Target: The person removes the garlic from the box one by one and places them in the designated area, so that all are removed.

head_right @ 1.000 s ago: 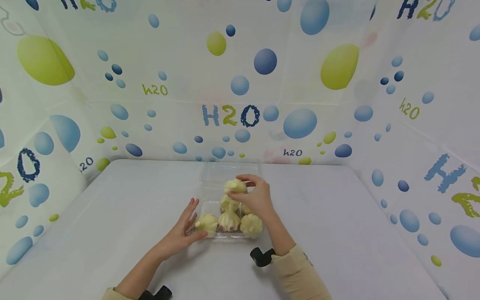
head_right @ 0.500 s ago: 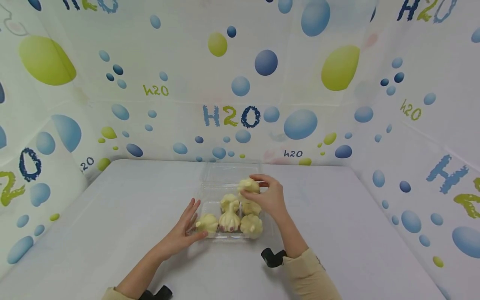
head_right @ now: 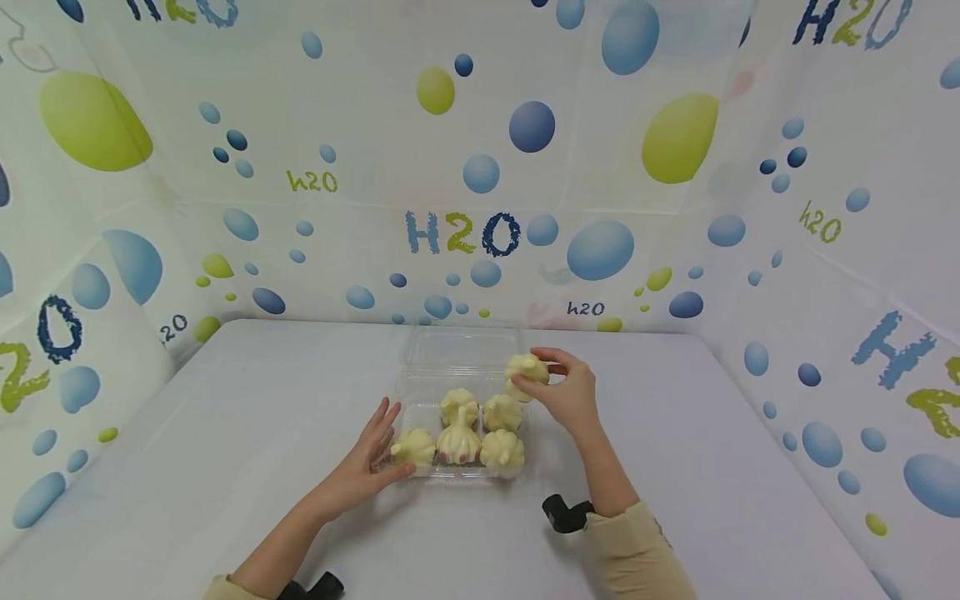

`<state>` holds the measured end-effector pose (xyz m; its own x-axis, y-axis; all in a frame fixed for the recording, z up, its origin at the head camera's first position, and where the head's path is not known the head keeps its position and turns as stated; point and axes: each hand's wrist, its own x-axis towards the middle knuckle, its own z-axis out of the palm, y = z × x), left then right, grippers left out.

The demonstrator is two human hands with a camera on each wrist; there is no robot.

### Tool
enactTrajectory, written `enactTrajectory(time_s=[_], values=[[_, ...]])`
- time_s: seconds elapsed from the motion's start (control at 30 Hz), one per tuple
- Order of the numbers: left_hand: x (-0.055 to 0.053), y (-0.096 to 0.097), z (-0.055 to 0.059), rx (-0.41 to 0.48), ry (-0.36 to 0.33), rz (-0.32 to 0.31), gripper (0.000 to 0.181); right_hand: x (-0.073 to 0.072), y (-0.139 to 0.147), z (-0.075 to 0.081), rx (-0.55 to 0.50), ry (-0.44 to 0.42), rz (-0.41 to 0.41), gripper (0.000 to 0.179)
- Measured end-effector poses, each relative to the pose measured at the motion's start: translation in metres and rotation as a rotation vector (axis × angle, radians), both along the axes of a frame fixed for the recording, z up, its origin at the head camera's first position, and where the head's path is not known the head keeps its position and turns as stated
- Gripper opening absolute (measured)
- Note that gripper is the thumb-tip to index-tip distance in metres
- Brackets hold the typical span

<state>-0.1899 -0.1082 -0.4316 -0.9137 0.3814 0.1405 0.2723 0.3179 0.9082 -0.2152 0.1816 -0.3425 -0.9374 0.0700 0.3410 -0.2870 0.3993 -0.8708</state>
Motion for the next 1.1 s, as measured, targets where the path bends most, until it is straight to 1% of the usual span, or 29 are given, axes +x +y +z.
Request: enactTrajectory(time_s=[0.03,0.1,0.3,0.4,0.67,0.93,1.1], values=[[0.000,0.000,0.000,-0.001,0.000,-0.001,0.087,0.002,0.000,0.001,0.002,0.002,-0.005,0.041],[0.000,0.000,-0.001,-0.002,-0.001,-0.001,0.087,-0.002,0.005,-0.003,-0.014,-0.008,-0.013,0.042],[0.000,-0.001,-0.001,-0.003,0.000,-0.002,0.088,-0.018,0.022,-0.025,-0.031,-0.035,-0.047,0.046],[0.000,-0.001,0.001,0.006,-0.004,-0.006,0.088,-0.023,0.028,-0.031,-0.019,-0.042,-0.065,0.047],[0.001,0.000,0.001,0.016,0.001,-0.011,0.087,-0.026,0.041,-0.040,-0.028,-0.084,-0.131,0.049],[0.002,0.001,0.003,0.009,-0.002,-0.007,0.088,-0.031,0.053,-0.054,-0.005,-0.110,-0.159,0.049],[0.001,0.001,0.002,0.009,-0.003,-0.005,0.088,-0.033,0.057,-0.058,-0.008,-0.145,-0.169,0.049]])
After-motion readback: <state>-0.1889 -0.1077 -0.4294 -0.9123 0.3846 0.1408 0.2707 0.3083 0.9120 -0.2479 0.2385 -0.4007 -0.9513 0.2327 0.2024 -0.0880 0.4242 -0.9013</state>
